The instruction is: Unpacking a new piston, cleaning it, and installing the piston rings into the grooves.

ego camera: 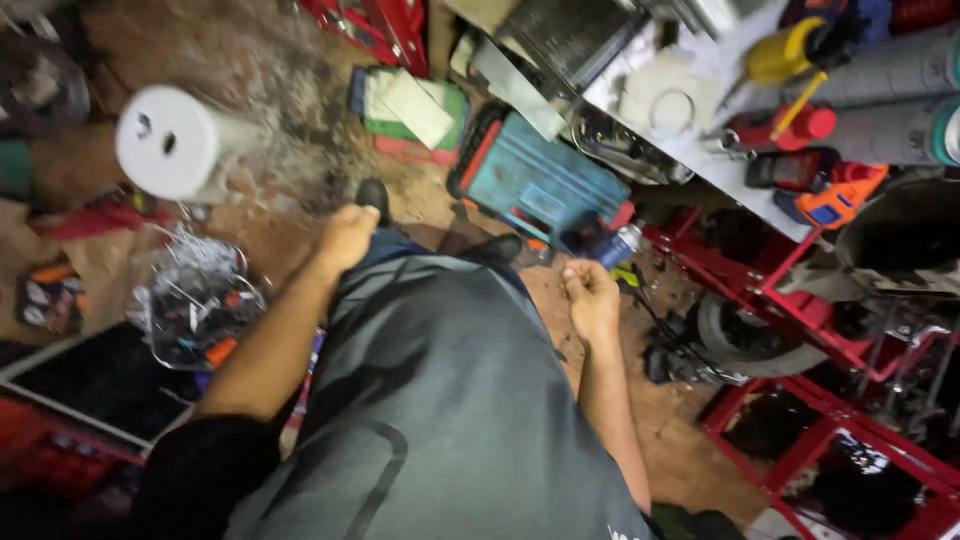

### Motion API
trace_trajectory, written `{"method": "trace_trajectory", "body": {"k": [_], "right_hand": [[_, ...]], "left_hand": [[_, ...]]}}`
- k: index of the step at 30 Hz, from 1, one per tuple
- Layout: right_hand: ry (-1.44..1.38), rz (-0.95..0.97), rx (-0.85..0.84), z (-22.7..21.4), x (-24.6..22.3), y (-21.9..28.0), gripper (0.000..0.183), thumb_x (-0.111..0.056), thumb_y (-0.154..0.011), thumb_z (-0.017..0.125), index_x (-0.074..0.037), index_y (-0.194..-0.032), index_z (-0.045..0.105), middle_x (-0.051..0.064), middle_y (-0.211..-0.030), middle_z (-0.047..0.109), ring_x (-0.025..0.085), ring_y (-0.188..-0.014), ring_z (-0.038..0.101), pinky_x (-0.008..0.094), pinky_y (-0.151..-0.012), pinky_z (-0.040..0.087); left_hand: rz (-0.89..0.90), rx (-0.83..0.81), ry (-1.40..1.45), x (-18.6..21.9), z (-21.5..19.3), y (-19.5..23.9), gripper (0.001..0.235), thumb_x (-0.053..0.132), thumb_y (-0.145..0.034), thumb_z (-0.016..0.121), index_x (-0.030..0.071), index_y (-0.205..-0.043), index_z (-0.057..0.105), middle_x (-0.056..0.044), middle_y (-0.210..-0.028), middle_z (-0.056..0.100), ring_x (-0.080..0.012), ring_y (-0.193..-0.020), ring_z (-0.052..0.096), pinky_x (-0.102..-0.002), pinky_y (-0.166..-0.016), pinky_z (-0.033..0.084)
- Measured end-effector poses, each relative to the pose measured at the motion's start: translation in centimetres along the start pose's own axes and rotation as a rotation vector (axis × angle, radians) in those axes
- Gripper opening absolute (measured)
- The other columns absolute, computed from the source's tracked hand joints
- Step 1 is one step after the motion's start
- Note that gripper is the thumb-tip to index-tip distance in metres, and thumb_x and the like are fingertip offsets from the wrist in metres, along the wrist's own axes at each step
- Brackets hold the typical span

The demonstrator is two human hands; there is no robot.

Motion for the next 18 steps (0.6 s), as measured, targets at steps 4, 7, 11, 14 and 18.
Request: {"method": "trace_trajectory", "body": {"k": [4, 7, 11, 14, 18], "right_hand": [[-0.13, 0.026, 0.071, 4.9, -4.2, 2.5, 0.012, -0.001, -0.094, 0.07, -0.003, -0.105, 0.075, 0.006, -0.073, 0.067, 0.014, -0.065, 0.067, 0.027, -0.059, 0.056], [-0.146, 0.035, 0.093, 9.4, -6.2, 4.2, 0.011, 0.0, -0.096, 0.068, 0.001, -0.105, 0.074, 0.007, -0.072, 0.066, 0.014, -0.066, 0.065, 0.027, -0.056, 0.055], [-0.161, 0.083, 0.098, 15.2, -4.4, 4.6, 0.008, -0.003, -0.1, 0.066, 0.001, -0.103, 0.072, 0.008, -0.071, 0.066, 0.016, -0.065, 0.066, 0.031, -0.056, 0.054], [-0.174, 0.132, 0.086, 17.6, -7.4, 6.1, 0.01, -0.004, -0.102, 0.06, -0.003, -0.101, 0.07, 0.006, -0.069, 0.066, 0.015, -0.063, 0.063, 0.029, -0.056, 0.051], [-0.23, 0.153, 0.084, 19.2, -8.7, 5.7, 0.01, -0.001, -0.101, 0.061, -0.002, -0.106, 0.069, 0.01, -0.081, 0.073, 0.016, -0.071, 0.067, 0.027, -0.064, 0.053]], "left_hand": [[0.085, -0.361, 0.08, 5.7, -2.9, -0.4, 0.057, 0.058, -0.1, 0.05, 0.03, -0.15, 0.047, -0.01, -0.153, 0.05, -0.0306, -0.145, 0.042, -0.046, -0.123, 0.032], [0.233, -0.574, -0.004, 11.6, -7.9, 1.8, 0.079, 0.056, -0.099, 0.051, 0.028, -0.165, 0.019, -0.022, -0.164, 0.033, -0.0378, -0.153, 0.03, -0.049, -0.13, 0.022], [0.403, -0.557, -0.123, 13.9, -12.1, 1.0, 0.075, 0.049, -0.103, 0.048, 0.025, -0.166, 0.016, -0.024, -0.165, 0.032, -0.0385, -0.153, 0.031, -0.052, -0.128, 0.025], [0.528, -0.425, -0.139, 11.6, -13.3, -3.9, 0.077, 0.05, -0.101, 0.055, 0.02, -0.165, 0.024, -0.025, -0.16, 0.039, -0.0351, -0.15, 0.037, -0.048, -0.125, 0.032], [0.855, -0.028, -0.149, 11.5, -17.4, -9.1, 0.067, 0.036, -0.094, 0.069, -0.003, -0.146, 0.054, -0.033, -0.124, 0.067, -0.0437, -0.121, 0.063, -0.052, -0.106, 0.05]]}}
Point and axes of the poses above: each hand's wrist, its own y-axis away from the middle knuckle, its own z-axis out of the palm, x = y × z, the point moved 4 cm from there along -y, towards the middle knuckle
